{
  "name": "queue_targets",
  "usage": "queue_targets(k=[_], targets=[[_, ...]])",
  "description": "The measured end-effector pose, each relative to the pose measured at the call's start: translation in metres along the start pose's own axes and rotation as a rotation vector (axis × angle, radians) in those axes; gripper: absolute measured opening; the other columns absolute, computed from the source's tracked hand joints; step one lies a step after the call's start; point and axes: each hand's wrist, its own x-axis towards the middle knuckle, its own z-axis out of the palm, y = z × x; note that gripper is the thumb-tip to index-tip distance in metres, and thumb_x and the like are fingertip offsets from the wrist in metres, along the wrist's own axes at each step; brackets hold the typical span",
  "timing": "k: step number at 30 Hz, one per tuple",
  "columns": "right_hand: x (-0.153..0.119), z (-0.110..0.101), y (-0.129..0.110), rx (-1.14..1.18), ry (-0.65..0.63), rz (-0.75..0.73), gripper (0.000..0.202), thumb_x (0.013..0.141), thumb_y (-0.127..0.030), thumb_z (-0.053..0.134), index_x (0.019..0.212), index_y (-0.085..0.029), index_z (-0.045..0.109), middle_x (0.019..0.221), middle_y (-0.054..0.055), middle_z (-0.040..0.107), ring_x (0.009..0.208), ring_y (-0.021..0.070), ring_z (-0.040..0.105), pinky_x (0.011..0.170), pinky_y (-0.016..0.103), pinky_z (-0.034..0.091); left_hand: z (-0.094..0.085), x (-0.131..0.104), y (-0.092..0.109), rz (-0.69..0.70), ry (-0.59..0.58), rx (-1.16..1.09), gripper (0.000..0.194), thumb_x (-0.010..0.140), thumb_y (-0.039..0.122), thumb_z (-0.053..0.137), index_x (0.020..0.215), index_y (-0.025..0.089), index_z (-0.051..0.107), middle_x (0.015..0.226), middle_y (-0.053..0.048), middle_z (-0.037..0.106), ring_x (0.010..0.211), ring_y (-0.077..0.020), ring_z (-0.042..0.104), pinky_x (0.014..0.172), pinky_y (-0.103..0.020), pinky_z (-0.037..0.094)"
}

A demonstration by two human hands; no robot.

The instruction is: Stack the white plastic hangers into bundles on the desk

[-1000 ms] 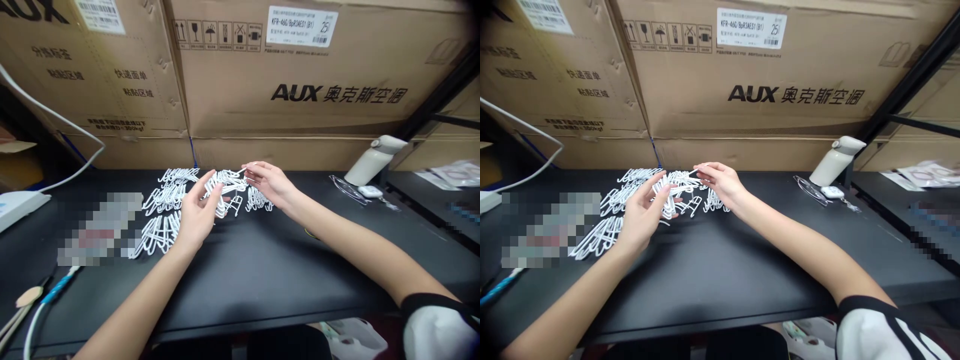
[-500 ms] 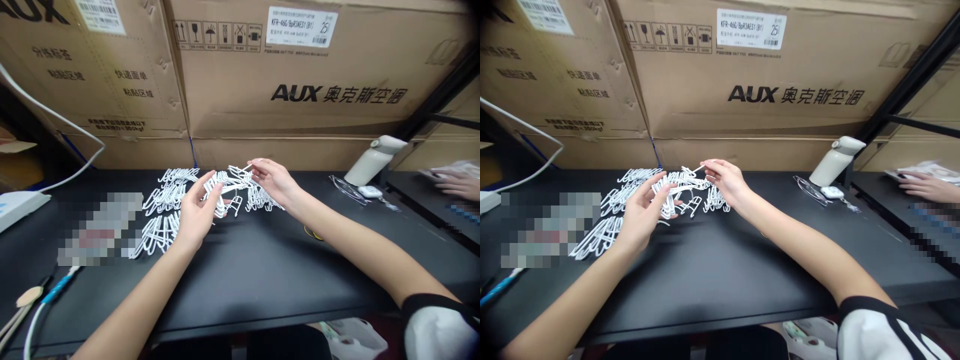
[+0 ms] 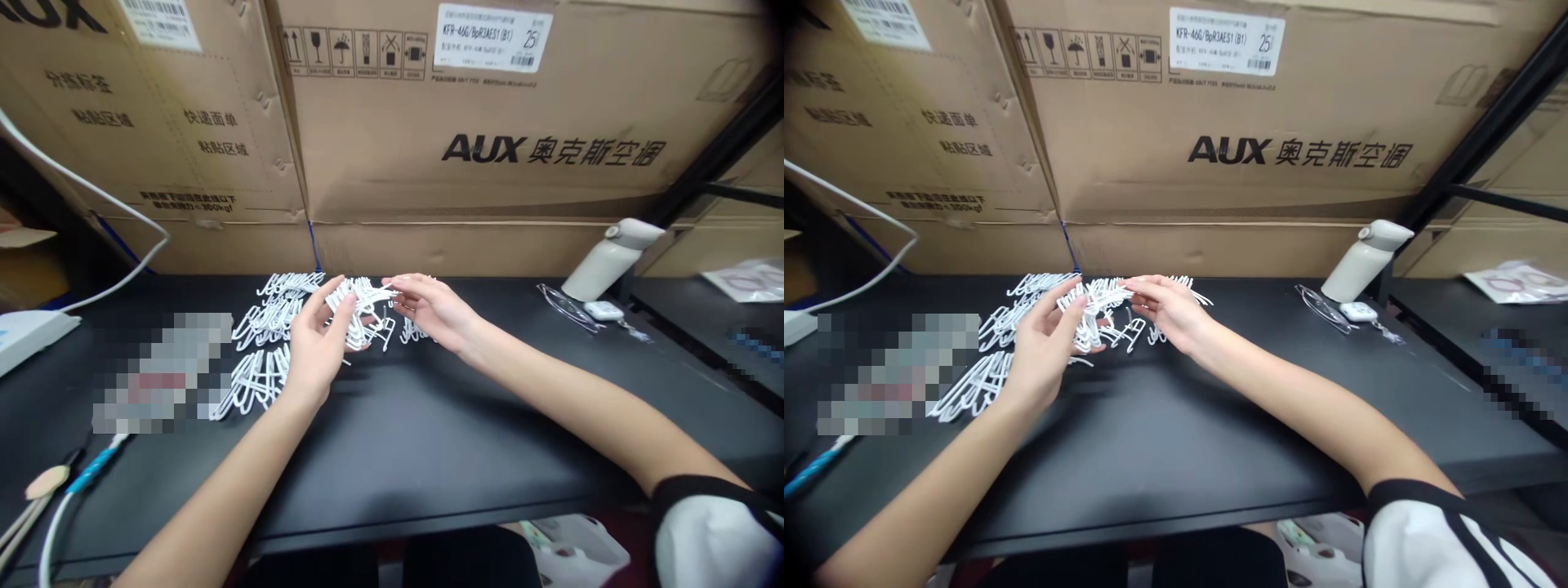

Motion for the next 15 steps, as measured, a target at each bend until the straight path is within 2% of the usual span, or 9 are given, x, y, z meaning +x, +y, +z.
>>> queue_targets(k=[4, 6, 10, 15], targets=[[-0.0014, 0.001, -0.0001, -0.055, -0.065, -0.003, 0.012, 0.065, -0.024, 0.078, 0.069, -0.019, 0.068, 0.093, 0.003, 0.073, 0.075, 0.0109, 0.062, 0.074, 0.025, 0.053, 0.0005, 0.0007, -0.0002, -0.046, 0.019, -0.06, 0.041, 0.081, 0.027, 0.066, 0.121, 0.025, 0.061, 0.093, -0.007, 0.07, 0.074, -0.0195, 0.071, 0.051, -0.02, 0.055], [-0.0017, 0.0004, -0.0006, -0.104, -0.086, -0.041, 0.015, 0.065, -0.026, 0.078, 0.072, -0.018, 0.067, 0.092, 0.003, 0.072, 0.073, 0.0102, 0.062, 0.067, 0.023, 0.051, 0.0008, 0.0007, 0.0001, -0.063, 0.03, -0.082, 0.039, 0.081, 0.026, 0.067, 0.12, 0.025, 0.062, 0.091, -0.006, 0.07, 0.074, -0.0197, 0.071, 0.051, -0.021, 0.056], [-0.0036, 0.001, -0.003, -0.265, -0.111, -0.164, 0.019, 0.063, -0.027, 0.078, 0.07, -0.017, 0.064, 0.075, 0.001, 0.066, 0.062, 0.01, 0.059, 0.047, 0.02, 0.043, 0.0013, 0.0005, 0.0001, -0.068, 0.023, -0.063, 0.036, 0.082, 0.027, 0.065, 0.118, 0.026, 0.063, 0.096, -0.007, 0.069, 0.072, -0.0193, 0.071, 0.051, -0.022, 0.056], [-0.006, 0.003, -0.0071, -0.431, -0.132, -0.229, 0.014, 0.065, -0.025, 0.074, 0.07, -0.015, 0.066, 0.065, 0.001, 0.063, 0.058, 0.0116, 0.06, 0.046, 0.022, 0.046, 0.0012, 0.0004, -0.0012, -0.064, -0.019, -0.019, 0.04, 0.082, 0.028, 0.065, 0.121, 0.027, 0.062, 0.1, -0.008, 0.068, 0.066, -0.0185, 0.07, 0.048, -0.023, 0.055]])
